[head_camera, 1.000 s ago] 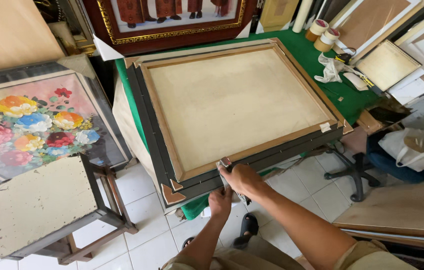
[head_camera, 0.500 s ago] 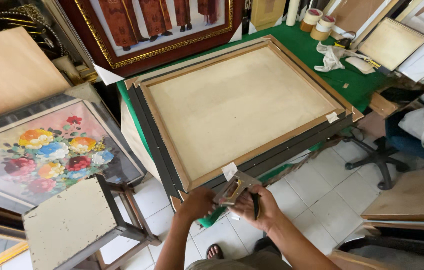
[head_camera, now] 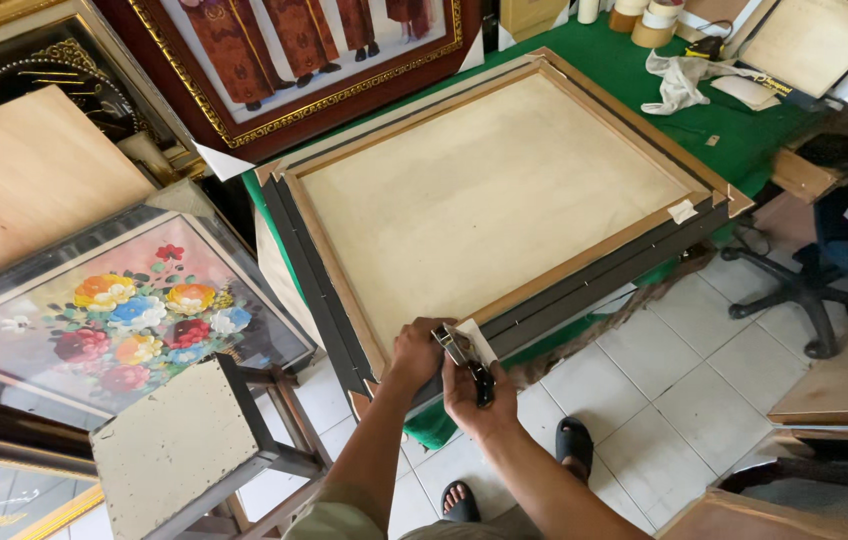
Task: The person staples white paper strips onto the back of a large framed artwork using a manual staple gun. They repeatedly position the paper, fire the stapler, and move to the next edge, working around the perimeter of the frame.
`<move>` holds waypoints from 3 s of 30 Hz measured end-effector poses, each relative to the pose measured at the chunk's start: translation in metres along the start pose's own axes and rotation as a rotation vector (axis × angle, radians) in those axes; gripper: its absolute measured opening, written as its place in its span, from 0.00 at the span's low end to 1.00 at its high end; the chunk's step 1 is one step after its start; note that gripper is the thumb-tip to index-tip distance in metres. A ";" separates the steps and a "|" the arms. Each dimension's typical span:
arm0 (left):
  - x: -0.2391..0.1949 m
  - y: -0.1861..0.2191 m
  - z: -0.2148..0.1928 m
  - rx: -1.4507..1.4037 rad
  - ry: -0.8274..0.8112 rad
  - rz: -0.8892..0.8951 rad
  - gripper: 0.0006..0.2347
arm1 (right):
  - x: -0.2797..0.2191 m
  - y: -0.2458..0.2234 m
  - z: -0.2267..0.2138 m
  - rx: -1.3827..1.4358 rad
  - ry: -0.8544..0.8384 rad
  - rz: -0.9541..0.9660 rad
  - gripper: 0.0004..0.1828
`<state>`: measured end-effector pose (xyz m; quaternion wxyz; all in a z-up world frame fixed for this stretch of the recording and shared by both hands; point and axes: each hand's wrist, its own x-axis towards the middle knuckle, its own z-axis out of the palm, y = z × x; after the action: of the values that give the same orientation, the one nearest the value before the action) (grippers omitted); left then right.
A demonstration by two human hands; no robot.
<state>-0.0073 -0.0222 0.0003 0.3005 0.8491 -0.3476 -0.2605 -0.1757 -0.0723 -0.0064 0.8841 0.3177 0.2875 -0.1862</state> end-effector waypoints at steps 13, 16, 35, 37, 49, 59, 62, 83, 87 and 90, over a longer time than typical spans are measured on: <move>-0.005 0.003 0.005 0.096 -0.004 -0.109 0.16 | -0.007 0.017 0.055 -0.033 0.201 0.028 0.36; -0.002 0.000 0.003 0.069 -0.008 -0.111 0.16 | 0.015 0.012 0.058 -0.023 0.254 0.013 0.37; -0.012 0.042 -0.009 0.343 0.152 0.098 0.13 | -0.112 -0.024 0.089 -1.138 0.162 -0.554 0.08; 0.005 0.046 -0.008 0.428 0.058 0.036 0.13 | -0.093 -0.063 0.099 -1.441 0.223 -0.615 0.22; 0.097 0.245 0.077 0.013 0.559 0.146 0.13 | -0.074 -0.196 0.238 -3.268 -0.156 -1.107 0.45; 0.277 0.401 0.268 -0.101 0.139 0.373 0.18 | -0.047 -0.496 0.398 -2.646 0.422 -1.368 0.14; 0.318 0.420 0.315 -0.066 0.071 0.400 0.21 | -0.057 -0.547 0.430 -2.715 0.556 -1.328 0.14; 0.331 0.388 0.262 -0.328 0.338 0.143 0.23 | 0.079 -0.592 0.513 -2.730 0.424 -1.205 0.19; 0.231 0.318 0.189 -0.397 0.652 0.029 0.21 | 0.113 -0.427 0.465 -2.508 0.146 -1.122 0.13; 0.131 0.234 0.151 -0.323 0.978 -0.216 0.18 | 0.066 -0.273 0.391 -2.470 -0.092 -0.712 0.16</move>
<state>-0.1262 -0.3049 0.0284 0.5262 0.8454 -0.0326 0.0863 -0.1122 -0.5425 0.0760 0.5013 -0.8085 0.3065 -0.0331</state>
